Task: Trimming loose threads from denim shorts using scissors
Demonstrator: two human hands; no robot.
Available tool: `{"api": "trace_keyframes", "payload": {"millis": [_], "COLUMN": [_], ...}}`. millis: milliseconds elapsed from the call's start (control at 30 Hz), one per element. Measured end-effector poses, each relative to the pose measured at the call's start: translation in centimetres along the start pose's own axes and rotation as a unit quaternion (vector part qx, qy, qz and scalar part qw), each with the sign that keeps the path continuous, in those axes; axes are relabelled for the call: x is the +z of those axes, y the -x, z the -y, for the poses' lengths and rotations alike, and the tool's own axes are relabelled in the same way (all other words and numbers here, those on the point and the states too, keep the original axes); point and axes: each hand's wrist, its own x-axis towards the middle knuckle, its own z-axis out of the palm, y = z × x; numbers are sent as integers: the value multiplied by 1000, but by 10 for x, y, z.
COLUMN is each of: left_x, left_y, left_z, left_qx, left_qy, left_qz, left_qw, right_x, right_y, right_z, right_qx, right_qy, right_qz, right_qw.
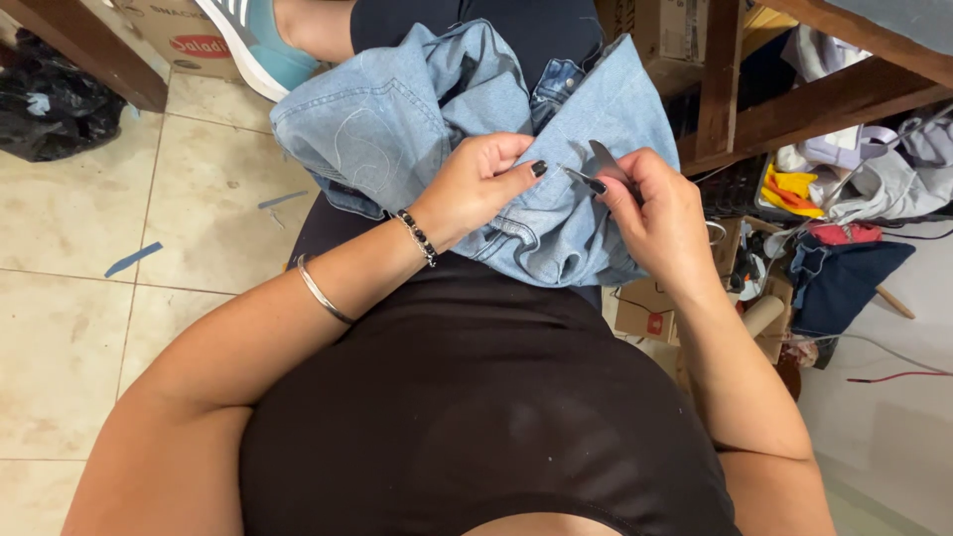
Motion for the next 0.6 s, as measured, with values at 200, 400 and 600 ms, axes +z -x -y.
{"api": "trace_keyframes", "payload": {"millis": [200, 400, 600], "left_x": [3, -12, -10], "left_y": [-1, -8, -5], "left_z": [1, 39, 28], "left_qx": [-5, -16, -25], "left_qy": [-20, -90, -203], "left_qz": [-3, -10, -24], "left_qw": [1000, 996, 979], "right_x": [0, 4, 3], "right_y": [-4, -4, -2], "right_z": [2, 7, 4], "right_qx": [-14, -45, -62], "right_qy": [-12, -5, -14], "right_qz": [-13, -12, -7], "right_qw": [1000, 999, 998]}}
